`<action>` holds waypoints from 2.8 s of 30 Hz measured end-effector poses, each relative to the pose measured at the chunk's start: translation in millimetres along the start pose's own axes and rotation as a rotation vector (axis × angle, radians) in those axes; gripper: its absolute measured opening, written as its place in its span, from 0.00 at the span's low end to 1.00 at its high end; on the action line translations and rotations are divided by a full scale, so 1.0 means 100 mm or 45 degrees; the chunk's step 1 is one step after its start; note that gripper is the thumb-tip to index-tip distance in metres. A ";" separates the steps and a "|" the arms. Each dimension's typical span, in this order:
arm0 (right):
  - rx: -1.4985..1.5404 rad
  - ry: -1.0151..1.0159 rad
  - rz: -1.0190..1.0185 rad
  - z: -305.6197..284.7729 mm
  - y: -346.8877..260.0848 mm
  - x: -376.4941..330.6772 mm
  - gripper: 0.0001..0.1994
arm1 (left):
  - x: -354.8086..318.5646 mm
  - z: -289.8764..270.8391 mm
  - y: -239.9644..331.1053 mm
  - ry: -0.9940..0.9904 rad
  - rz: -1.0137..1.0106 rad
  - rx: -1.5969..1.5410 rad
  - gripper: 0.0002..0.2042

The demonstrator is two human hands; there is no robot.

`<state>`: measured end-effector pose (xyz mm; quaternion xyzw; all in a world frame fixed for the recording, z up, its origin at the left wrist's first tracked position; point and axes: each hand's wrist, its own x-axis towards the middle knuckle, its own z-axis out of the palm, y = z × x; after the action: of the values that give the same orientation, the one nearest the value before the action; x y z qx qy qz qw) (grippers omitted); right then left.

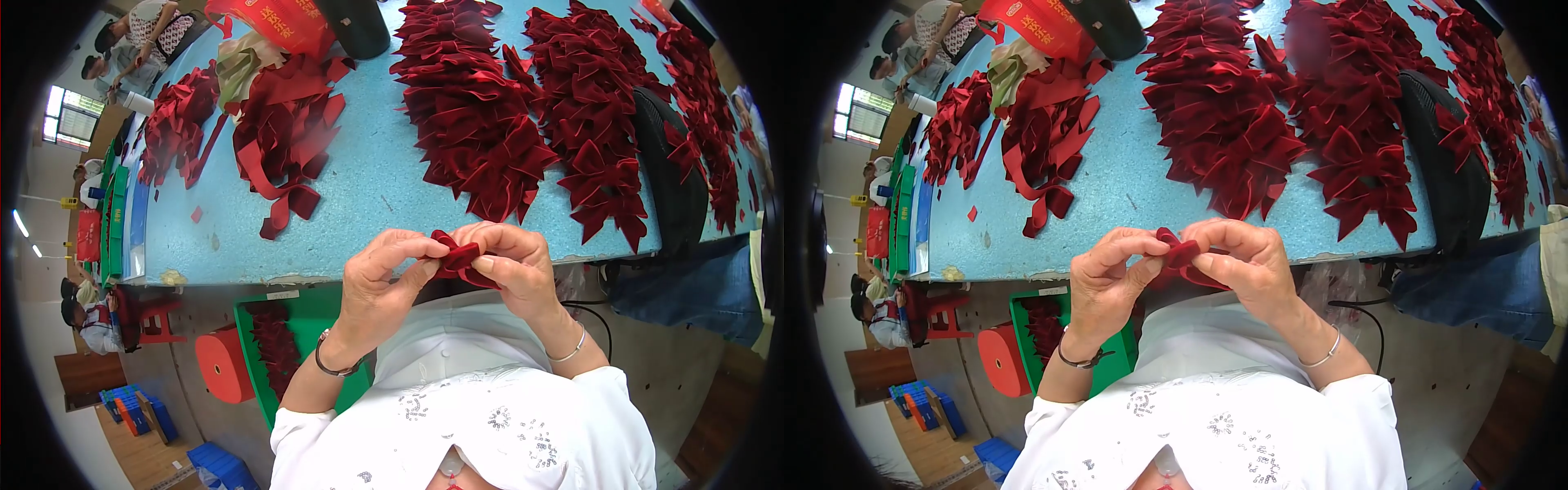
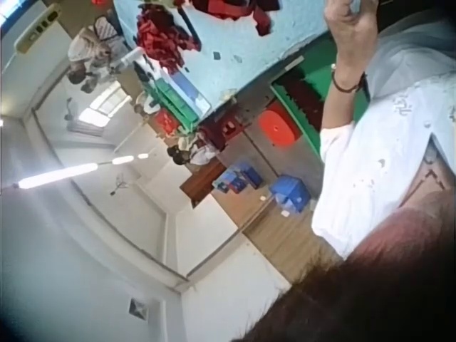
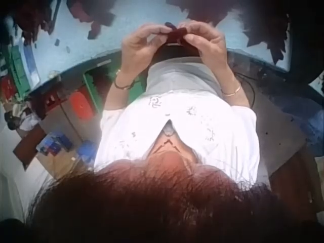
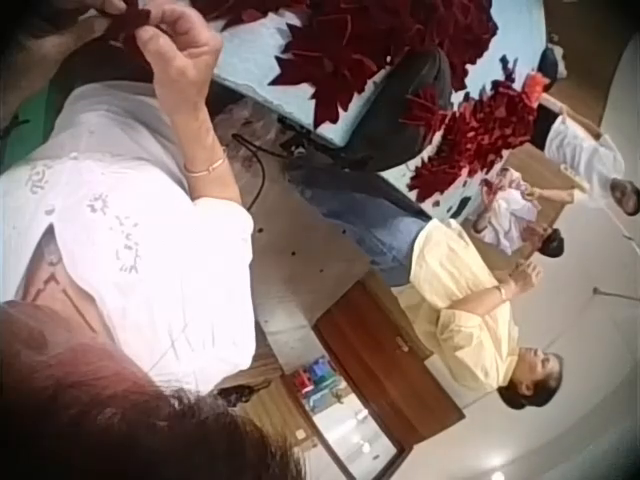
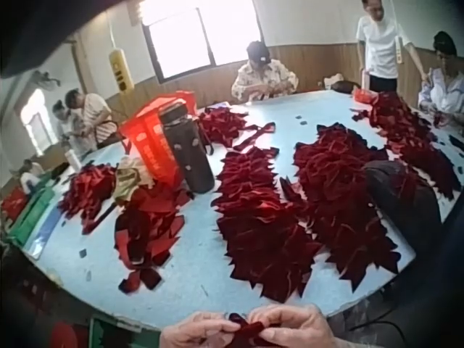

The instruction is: Assembling and folding red fabric pieces into bows on a factory production line.

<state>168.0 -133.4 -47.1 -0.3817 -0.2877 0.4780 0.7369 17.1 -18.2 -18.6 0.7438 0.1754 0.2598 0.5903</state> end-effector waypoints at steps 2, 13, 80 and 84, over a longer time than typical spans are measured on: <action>-0.145 -0.009 -0.056 0.01 -0.01 -0.01 0.04 | 0.02 0.01 0.06 -0.006 -0.017 0.021 0.11; -0.463 -0.072 -0.193 0.05 -0.05 -0.01 0.09 | 0.00 0.05 -0.02 0.129 0.069 -0.076 0.10; -0.838 -0.060 -0.406 0.13 -0.03 -0.04 0.07 | 0.03 -0.10 0.03 -0.315 -0.192 -0.433 0.11; -1.075 -0.188 -0.623 0.08 -0.02 -0.01 0.09 | 0.00 -0.07 0.04 -0.288 -0.144 -0.196 0.12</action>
<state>161.6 -132.4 -41.3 -0.5333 -0.5889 0.1582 0.5863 12.9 -13.3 -13.8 0.7100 0.1288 0.1533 0.6752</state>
